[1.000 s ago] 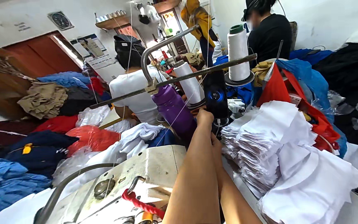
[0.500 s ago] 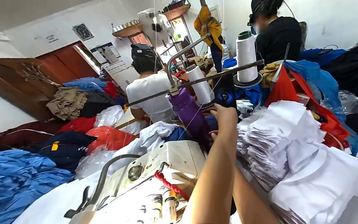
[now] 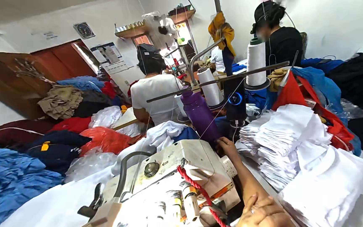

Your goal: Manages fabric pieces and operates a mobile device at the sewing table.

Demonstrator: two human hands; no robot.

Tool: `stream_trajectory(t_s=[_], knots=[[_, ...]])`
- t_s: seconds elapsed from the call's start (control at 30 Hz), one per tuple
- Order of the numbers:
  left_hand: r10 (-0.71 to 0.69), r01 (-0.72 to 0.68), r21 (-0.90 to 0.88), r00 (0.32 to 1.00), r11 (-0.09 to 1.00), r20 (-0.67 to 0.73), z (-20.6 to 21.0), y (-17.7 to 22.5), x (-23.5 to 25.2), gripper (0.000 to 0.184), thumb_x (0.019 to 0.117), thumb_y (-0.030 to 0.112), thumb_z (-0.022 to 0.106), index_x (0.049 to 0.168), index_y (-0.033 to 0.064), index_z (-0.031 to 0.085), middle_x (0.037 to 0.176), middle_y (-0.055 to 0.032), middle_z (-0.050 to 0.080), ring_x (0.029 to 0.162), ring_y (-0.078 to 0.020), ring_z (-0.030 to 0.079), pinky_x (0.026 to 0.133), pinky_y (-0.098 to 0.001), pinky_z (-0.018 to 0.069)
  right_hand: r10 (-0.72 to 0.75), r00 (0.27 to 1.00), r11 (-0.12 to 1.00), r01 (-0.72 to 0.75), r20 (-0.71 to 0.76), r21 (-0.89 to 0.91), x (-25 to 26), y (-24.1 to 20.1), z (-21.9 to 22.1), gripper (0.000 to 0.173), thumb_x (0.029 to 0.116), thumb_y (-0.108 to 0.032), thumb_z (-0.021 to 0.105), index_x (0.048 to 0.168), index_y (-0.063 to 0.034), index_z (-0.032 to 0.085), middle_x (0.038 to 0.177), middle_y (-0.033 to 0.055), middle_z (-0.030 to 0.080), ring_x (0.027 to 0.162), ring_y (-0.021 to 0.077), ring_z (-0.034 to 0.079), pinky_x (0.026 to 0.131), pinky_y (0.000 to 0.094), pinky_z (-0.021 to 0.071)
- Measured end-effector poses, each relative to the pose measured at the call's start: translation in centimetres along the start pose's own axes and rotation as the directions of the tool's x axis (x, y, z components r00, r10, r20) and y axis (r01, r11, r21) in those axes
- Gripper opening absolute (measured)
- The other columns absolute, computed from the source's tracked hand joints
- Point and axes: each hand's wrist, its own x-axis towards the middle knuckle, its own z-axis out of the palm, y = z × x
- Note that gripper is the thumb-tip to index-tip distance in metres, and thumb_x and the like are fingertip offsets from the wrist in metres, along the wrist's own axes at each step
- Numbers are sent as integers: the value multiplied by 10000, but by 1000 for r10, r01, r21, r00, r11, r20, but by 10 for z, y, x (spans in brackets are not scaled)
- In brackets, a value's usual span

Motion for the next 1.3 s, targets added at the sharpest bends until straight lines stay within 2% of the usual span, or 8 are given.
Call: stream_trajectory(t_s=[0.07, 0.13, 0.3, 0.4, 0.7, 0.87, 1.13, 1.3], knots=[[-4, 2, -32, 999, 999, -48, 3, -2, -3, 269, 1001, -29, 481, 1084, -32, 736, 1125, -192, 745, 1232, -343, 647, 1174, -521, 356, -2, 1000, 1000, 2, 0, -13, 1, 3, 0, 272, 1077, -129, 483, 1132, 66, 664, 869, 120, 671, 712, 139, 619, 718, 321, 533], [-13, 11, -29, 997, 1000, -72, 6, 0, -2, 263, 990, -31, 500, 1079, -16, 747, 1115, -178, 751, 1219, -335, 656, 1165, -519, 373, 0, 1000, 999, 0, 1, -36, 1, 4, -1, 274, 1076, -132, 490, 1134, 71, 664, 884, 140, 680, 737, 161, 627, 744, 352, 535], [-14, 12, -83, 1000, 996, -20, -4, -3, -5, 262, 1001, -21, 504, 1091, -17, 750, 1149, -185, 745, 1239, -348, 646, 1167, -531, 369, -11, 1000, 998, 10, -8, -68, 1, 6, -2, 287, 1072, -162, 486, 1133, 55, 663, 877, 117, 681, 734, 148, 629, 731, 356, 535], [-21, 22, -98, 1000, 995, 13, -11, -3, -10, 275, 1013, -9, 493, 1124, -18, 745, 1204, -201, 725, 1276, -362, 620, 1169, -535, 362, -32, 999, 994, 30, -18, -104, 1, 5, -2, 284, 1065, -146, 496, 1141, 66, 668, 926, 157, 695, 810, 196, 643, 802, 418, 524], [-23, 24, -82, 1000, 996, 5, -10, -1, -11, 273, 1017, -1, 502, 1134, 4, 748, 1215, -185, 727, 1282, -356, 619, 1162, -530, 378, -5, 999, 998, 3, -32, -61, -1, 3, -2, 277, 1074, -162, 484, 1130, 42, 664, 856, 98, 676, 717, 129, 620, 718, 339, 529], [-21, 22, -79, 1000, 997, 14, -11, -2, -11, 278, 1018, 5, 497, 1145, 2, 744, 1226, -189, 721, 1291, -353, 612, 1168, -522, 370, 7, 1000, 999, -8, -29, -39, 0, 4, -2, 274, 1075, -162, 484, 1120, 38, 665, 841, 88, 672, 695, 124, 619, 702, 329, 532], [-24, 25, -87, 1000, 996, 9, -12, -1, -10, 270, 1016, 4, 505, 1138, -2, 746, 1219, -187, 725, 1288, -349, 615, 1168, -514, 372, -9, 999, 999, 7, -31, -54, 0, 2, -2, 270, 1075, -143, 473, 1124, 44, 661, 825, 70, 665, 681, 101, 601, 695, 307, 519], [-18, 19, -82, 1000, 996, 8, -12, -2, -10, 274, 1012, 0, 506, 1139, 5, 749, 1220, -184, 726, 1285, -347, 619, 1165, -511, 377, -3, 999, 998, 1, -39, -55, -1, 2, -2, 273, 1075, -150, 476, 1131, 44, 659, 846, 81, 672, 706, 117, 612, 717, 327, 522]])
